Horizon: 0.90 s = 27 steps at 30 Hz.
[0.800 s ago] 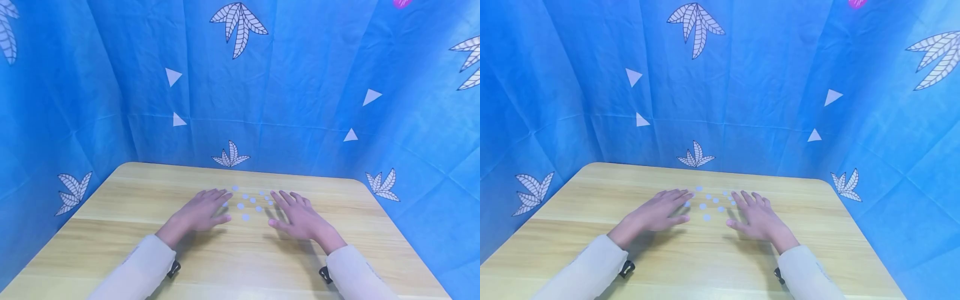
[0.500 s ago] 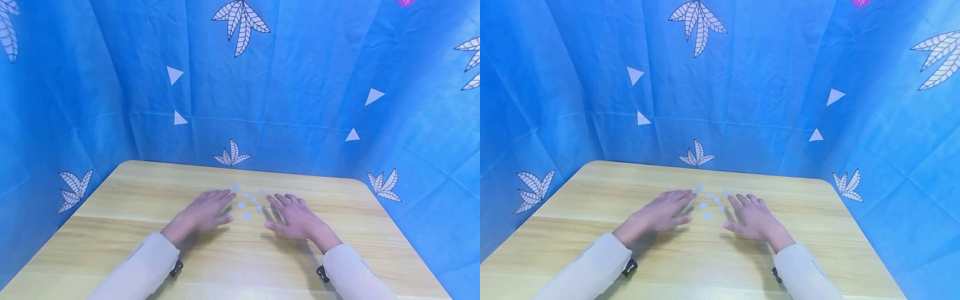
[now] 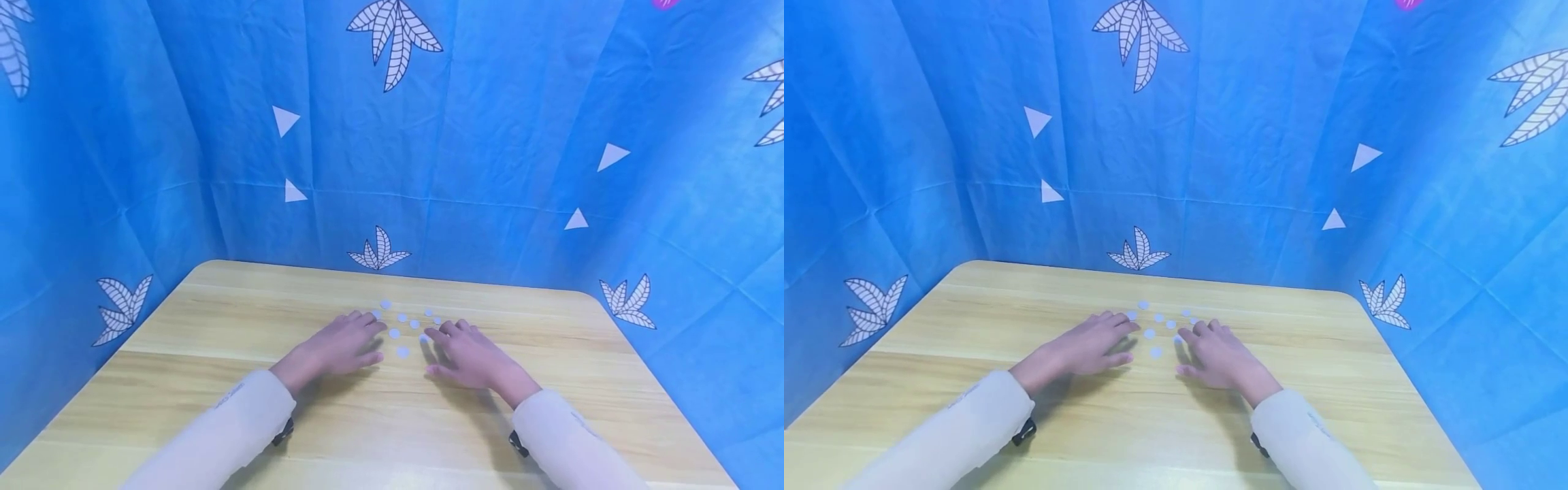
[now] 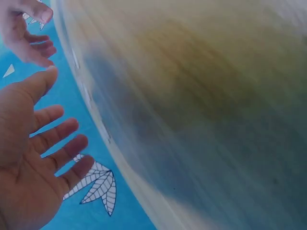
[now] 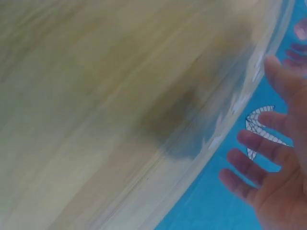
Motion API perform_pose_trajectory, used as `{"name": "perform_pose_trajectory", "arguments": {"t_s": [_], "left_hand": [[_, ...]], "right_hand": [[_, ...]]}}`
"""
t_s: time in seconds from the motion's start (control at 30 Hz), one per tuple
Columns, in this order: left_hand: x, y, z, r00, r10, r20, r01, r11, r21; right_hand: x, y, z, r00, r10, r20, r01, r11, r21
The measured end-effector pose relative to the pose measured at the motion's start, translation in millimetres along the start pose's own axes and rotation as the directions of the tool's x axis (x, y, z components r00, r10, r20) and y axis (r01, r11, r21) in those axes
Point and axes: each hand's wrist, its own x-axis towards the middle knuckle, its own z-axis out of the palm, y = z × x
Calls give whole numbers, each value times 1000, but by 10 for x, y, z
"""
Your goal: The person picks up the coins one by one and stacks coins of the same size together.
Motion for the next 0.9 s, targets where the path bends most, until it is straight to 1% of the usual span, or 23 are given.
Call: {"name": "perform_pose_trajectory", "arguments": {"t_s": [0.1,0.2,0.3,0.4,0.57,0.63,0.7,0.8,0.9], "left_hand": [[28,-5,19,1000,29,0,-29,999,-40],[49,-8,43,999,40,9,-39,996,-83],[72,-6,73,999,51,17,-48,985,-165],[110,0,102,998,65,16,-59,964,-261],[225,-37,162,997,67,23,-53,915,-399],[273,-62,185,997,66,27,-48,896,-441],[315,-75,201,998,63,23,-45,887,-460],[362,-74,214,999,33,29,-16,882,-471],[406,-63,228,1000,5,31,10,876,-481]], "right_hand": [[43,-12,25,1000,-27,15,27,1000,-8],[86,-40,31,999,-41,18,40,999,26],[136,-78,30,998,-57,13,56,996,72],[186,-124,33,997,-70,12,68,992,105],[273,-205,52,998,-61,24,56,983,175],[309,-223,68,998,-60,17,55,975,218],[345,-226,86,998,-60,8,56,960,274],[397,-222,116,999,-46,0,42,927,372],[440,-206,148,1000,-21,-15,25,898,439]]}}
